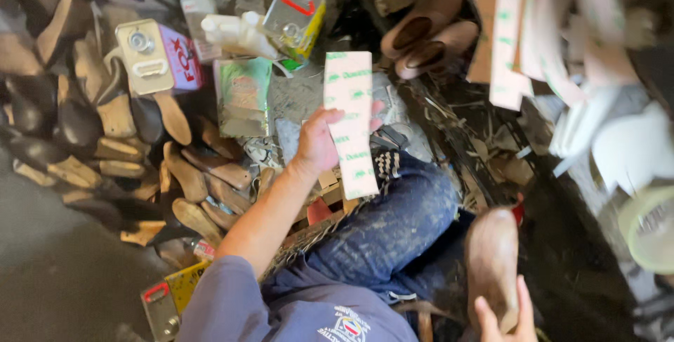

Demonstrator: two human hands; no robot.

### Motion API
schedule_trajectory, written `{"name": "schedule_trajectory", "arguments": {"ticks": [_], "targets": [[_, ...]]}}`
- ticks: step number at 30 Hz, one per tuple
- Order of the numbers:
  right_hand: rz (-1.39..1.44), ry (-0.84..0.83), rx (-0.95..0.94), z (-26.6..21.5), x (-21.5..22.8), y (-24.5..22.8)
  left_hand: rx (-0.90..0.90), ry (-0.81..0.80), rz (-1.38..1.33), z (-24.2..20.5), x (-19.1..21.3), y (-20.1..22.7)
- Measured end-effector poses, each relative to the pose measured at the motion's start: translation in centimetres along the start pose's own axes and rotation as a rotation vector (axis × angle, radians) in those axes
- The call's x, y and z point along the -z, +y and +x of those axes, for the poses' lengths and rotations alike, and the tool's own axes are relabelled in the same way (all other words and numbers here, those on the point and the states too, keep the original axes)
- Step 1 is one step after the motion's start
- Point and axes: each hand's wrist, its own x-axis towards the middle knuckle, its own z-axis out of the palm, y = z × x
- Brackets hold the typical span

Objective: The person prepares wooden shoe lasts at a workshop bench, sanding the surface of a last by hand and reaching into a bowl of nails. They apply paper strips to the underside of the lasts, using a hammer to tap the material and pliers to pull it into position.

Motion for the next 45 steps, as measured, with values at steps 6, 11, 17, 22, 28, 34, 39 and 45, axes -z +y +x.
{"name": "schedule_trajectory", "arguments": {"ticks": [6,11,17,22,28,34,39,45], "targets": [[0.491,-0.024,0.216,-3.0,0.9,-1.6,0.164,-0.252,-0.030,-4.5,-8.5,-7.2],[0.662,-0.151,0.341,-7.3,-1.3,-5.1,0.287,-0.446,0.187,-10.6,-15.1,-11.3],[0.561,-0.100,0.497,-9.0,-1.6,-1.3,0.241,-0.500,0.357,-13.8,-16.6,-12.9],[0.509,-0.102,0.585,-9.3,0.5,-0.1,0.290,-0.446,0.311,-15.1,-16.0,-14.7],[1.196,-0.364,0.329,-7.0,0.5,4.1,0.447,-0.132,0.197,-12.7,-13.0,-16.7],[1.469,-0.562,0.268,-7.2,0.3,5.0,0.589,0.119,-0.406,-10.9,-11.2,-16.2],[1.333,-0.517,0.347,-7.9,-0.1,5.2,0.586,0.043,-0.400,-11.5,-11.4,-16.2],[1.075,-0.568,0.476,-9.8,1.0,2.9,0.581,-0.254,-0.103,-12.1,-10.9,-15.5]]}}
